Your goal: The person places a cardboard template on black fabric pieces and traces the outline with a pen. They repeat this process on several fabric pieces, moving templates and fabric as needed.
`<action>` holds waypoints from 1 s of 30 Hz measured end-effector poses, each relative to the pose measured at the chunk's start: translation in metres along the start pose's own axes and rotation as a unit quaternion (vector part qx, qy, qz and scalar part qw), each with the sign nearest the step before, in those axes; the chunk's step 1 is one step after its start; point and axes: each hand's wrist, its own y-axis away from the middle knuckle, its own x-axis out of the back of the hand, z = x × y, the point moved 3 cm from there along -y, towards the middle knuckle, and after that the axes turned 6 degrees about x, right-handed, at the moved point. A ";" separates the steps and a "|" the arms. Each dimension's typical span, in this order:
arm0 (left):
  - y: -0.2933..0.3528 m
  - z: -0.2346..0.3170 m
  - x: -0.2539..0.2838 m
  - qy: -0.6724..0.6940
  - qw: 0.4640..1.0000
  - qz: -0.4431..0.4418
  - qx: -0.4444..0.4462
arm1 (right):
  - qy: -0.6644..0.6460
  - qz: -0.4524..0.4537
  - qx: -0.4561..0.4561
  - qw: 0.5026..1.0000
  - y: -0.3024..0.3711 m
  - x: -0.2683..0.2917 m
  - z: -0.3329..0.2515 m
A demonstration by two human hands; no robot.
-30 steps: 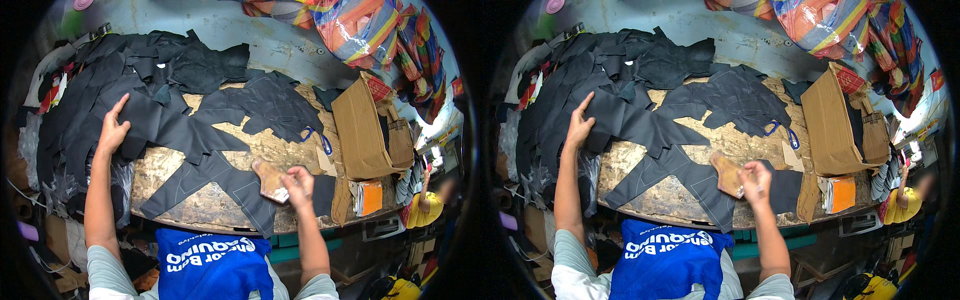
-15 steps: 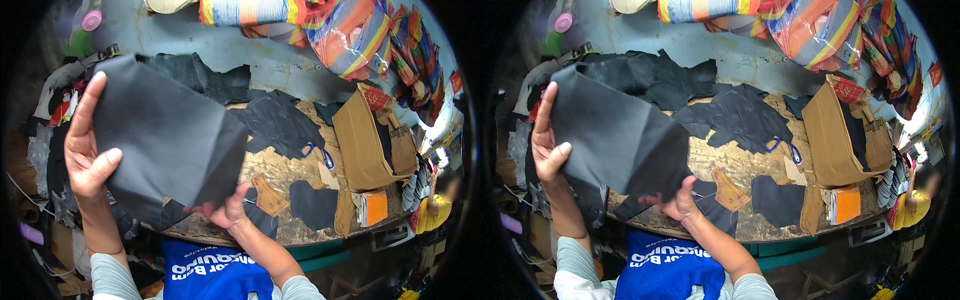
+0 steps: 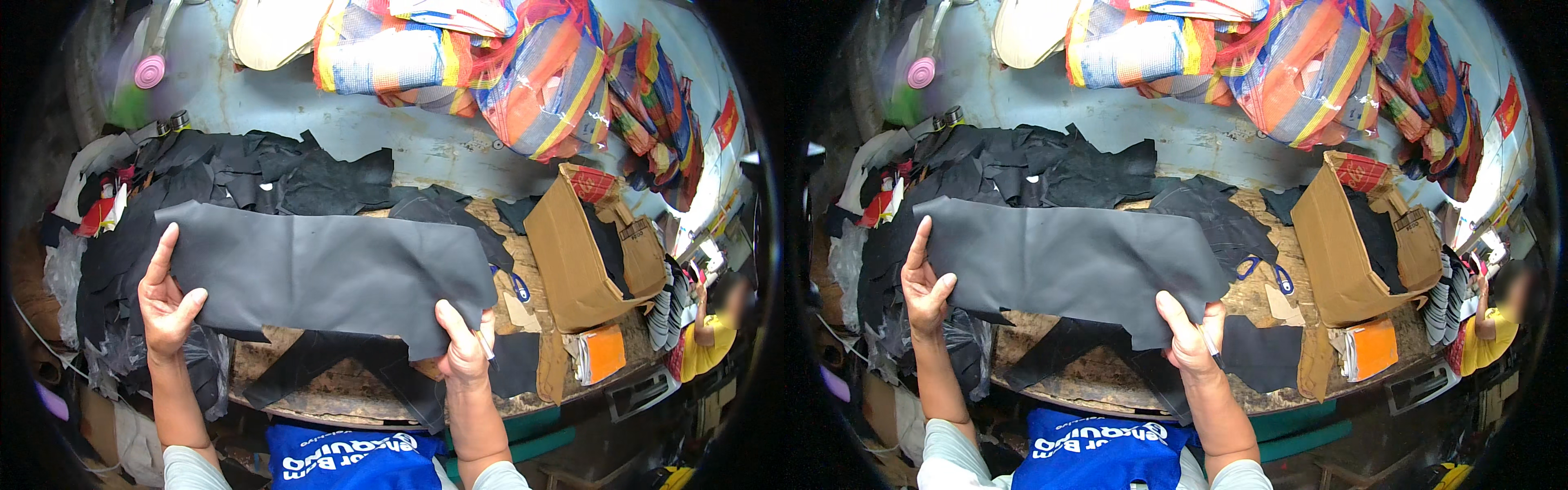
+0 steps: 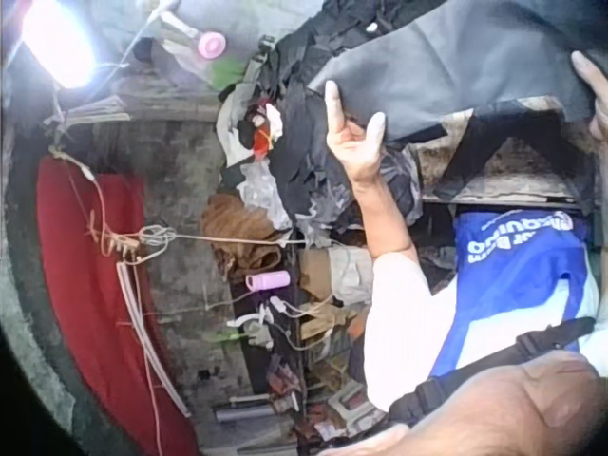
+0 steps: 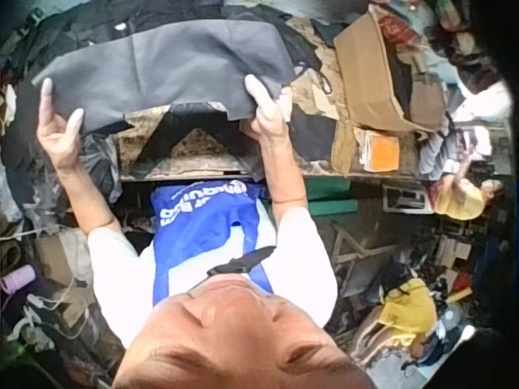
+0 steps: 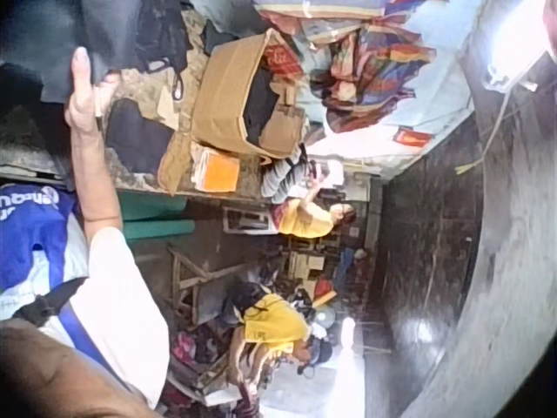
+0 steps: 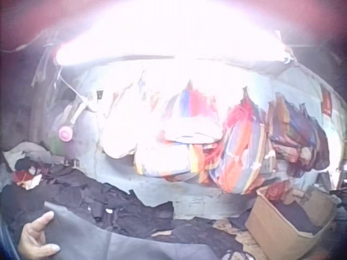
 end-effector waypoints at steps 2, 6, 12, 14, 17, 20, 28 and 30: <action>0.003 0.003 0.003 -0.014 1.000 0.001 -0.013 | -0.033 -0.020 0.011 0.999 -0.001 0.000 -0.003; 0.004 0.009 0.010 -0.049 0.998 -0.020 -0.025 | -0.081 0.055 0.007 0.995 -0.007 0.009 -0.009; 0.009 0.005 0.026 -0.078 0.996 0.026 -0.015 | -0.025 0.076 0.075 0.994 -0.004 0.022 -0.009; 0.017 -0.003 0.030 -0.079 0.997 0.002 0.023 | 0.037 0.075 0.064 0.994 0.010 0.033 -0.005; 0.033 -0.022 0.031 -0.137 0.982 -0.069 0.112 | 0.257 0.057 -0.045 0.964 0.039 0.064 0.006; 0.065 -0.053 0.028 -0.338 0.834 -0.121 0.420 | 0.583 0.005 -0.104 0.806 0.051 0.107 0.008; 0.150 -0.066 -0.106 -0.398 0.844 -0.353 0.061 | 0.736 -0.144 -0.091 0.655 0.048 0.153 0.005; 0.163 -0.085 -0.137 -0.397 0.799 -0.436 0.121 | 0.713 -0.155 -0.115 0.674 0.048 0.151 0.008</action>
